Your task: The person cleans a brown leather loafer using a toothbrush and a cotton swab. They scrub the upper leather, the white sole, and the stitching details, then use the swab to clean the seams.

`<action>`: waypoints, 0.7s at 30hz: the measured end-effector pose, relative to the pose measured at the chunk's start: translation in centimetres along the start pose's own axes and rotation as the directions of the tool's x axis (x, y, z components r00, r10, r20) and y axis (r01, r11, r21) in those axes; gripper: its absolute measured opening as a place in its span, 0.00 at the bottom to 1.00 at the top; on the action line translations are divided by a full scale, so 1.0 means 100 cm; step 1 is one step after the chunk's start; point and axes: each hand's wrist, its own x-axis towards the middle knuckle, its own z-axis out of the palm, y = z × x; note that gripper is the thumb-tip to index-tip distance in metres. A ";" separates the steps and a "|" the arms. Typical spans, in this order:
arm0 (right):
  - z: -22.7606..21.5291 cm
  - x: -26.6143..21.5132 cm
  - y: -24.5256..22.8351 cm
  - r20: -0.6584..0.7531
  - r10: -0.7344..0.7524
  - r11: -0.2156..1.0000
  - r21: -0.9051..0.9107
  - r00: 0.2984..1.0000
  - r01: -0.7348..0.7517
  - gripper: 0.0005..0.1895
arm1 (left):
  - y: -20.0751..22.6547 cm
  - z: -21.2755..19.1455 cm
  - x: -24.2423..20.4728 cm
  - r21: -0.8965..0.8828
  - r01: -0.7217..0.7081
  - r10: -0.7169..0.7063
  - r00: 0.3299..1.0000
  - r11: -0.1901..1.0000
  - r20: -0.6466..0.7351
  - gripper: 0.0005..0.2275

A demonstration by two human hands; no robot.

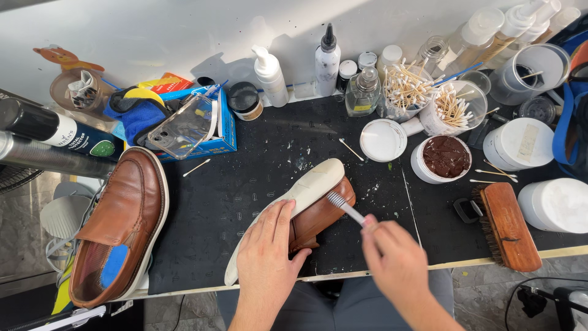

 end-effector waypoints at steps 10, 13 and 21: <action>-0.019 0.027 0.008 0.064 -0.183 0.982 -0.038 0.981 0.186 0.07 | -0.005 -0.007 0.005 -0.034 -0.061 0.060 0.998 0.998 -0.009 0.43; -0.042 0.050 0.037 0.027 -0.264 0.956 -0.122 0.964 0.266 0.13 | -0.014 -0.012 0.009 -0.071 -0.136 0.137 0.991 0.988 0.006 0.42; 0.000 0.054 0.060 0.127 -0.473 0.861 -0.145 0.872 0.488 0.21 | -0.025 -0.017 0.008 -0.076 -0.181 0.183 0.983 0.981 0.021 0.39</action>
